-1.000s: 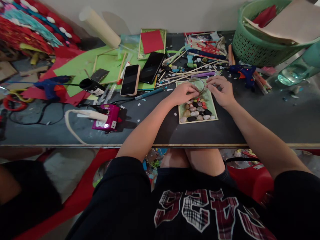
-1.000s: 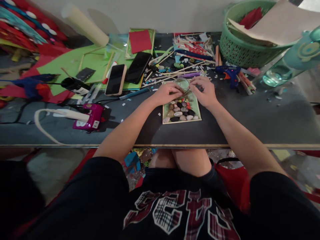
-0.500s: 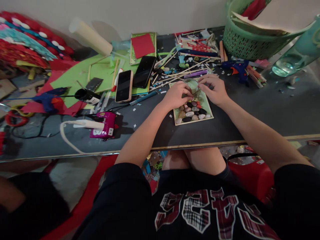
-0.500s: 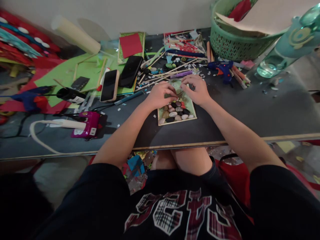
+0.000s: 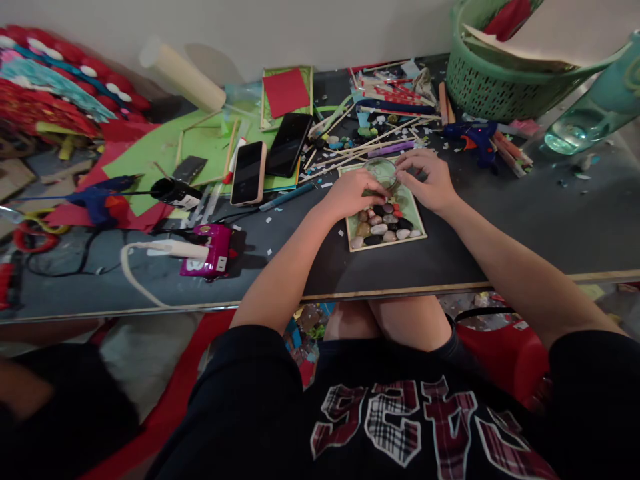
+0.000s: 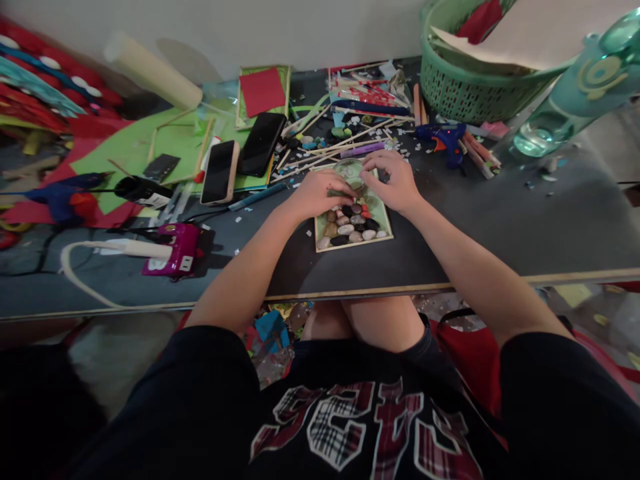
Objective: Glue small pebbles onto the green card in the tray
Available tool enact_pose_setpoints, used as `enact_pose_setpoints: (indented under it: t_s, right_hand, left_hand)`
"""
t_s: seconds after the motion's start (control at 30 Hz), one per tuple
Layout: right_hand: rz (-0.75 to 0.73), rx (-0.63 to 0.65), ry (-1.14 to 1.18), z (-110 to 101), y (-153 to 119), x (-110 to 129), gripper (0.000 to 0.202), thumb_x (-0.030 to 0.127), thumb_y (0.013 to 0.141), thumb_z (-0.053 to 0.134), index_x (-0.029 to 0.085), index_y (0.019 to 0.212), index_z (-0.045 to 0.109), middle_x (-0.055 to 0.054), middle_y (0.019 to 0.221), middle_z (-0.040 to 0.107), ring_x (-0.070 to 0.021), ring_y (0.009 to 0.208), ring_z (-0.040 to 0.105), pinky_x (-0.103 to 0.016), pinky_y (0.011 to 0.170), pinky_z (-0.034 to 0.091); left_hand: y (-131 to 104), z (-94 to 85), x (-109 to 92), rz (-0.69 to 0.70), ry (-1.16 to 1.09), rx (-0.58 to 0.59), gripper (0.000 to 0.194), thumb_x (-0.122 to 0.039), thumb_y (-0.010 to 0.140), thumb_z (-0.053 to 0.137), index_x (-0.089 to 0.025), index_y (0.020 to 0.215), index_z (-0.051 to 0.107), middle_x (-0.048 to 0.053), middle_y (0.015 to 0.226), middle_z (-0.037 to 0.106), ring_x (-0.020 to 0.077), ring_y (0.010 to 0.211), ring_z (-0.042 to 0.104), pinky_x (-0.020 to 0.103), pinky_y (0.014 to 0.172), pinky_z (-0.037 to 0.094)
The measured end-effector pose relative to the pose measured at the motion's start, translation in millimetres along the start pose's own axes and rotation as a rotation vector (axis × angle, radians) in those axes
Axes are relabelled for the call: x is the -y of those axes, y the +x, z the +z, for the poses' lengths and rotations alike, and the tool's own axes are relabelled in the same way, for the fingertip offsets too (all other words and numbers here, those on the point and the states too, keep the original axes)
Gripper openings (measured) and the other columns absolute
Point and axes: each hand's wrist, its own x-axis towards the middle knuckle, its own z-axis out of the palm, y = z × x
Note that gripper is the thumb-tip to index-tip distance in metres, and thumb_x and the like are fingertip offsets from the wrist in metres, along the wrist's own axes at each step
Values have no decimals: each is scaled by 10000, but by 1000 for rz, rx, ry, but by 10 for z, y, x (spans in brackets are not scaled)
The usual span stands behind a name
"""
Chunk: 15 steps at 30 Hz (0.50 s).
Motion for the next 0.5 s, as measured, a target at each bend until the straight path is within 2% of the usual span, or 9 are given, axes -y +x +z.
enact_pose_setpoints:
  t_s: [0.1,0.23,0.33,0.4,0.5]
  right_hand:
    - [-5,-22,13,10,-5,5,441,665,905,631,245,835,748,-71,1027,768,-246,1031,690,-422,910,541]
    - [70,-51,149,35,5,3,492,731,836,686,242,826,745,-64,1027,764,-235,1017,694,-394,861,545]
    - [132,-75,337,35,16,26,530,763,796,725,234,840,741,-67,1072,755,-225,1036,697,-364,828,553]
    - [113,-75,359,27,13,65,516,754,789,745,242,857,754,-65,1117,749,-222,1072,692,-367,863,556]
    - [40,-54,304,28,-8,133,479,731,814,740,260,884,790,-64,1151,745,-230,1108,687,-392,911,554]
  left_hand:
    - [-13,6,-4,-56,-89,-39,139,-223,867,751,-228,980,832,50,974,806,245,1045,716,387,953,562]
    - [11,64,87,-104,-284,-185,189,-305,899,743,-186,1038,794,66,1049,806,200,958,731,335,879,573]
    - [43,140,186,-102,-421,-313,333,-473,964,685,-184,1121,738,81,1103,796,185,993,744,300,853,582]
    - [63,195,227,-69,-484,-374,457,-609,975,628,-196,1153,711,84,1121,788,186,1031,747,312,882,592]
    - [87,259,227,-22,-646,-451,590,-749,867,677,-215,1112,725,65,1080,790,186,1003,752,323,885,601]
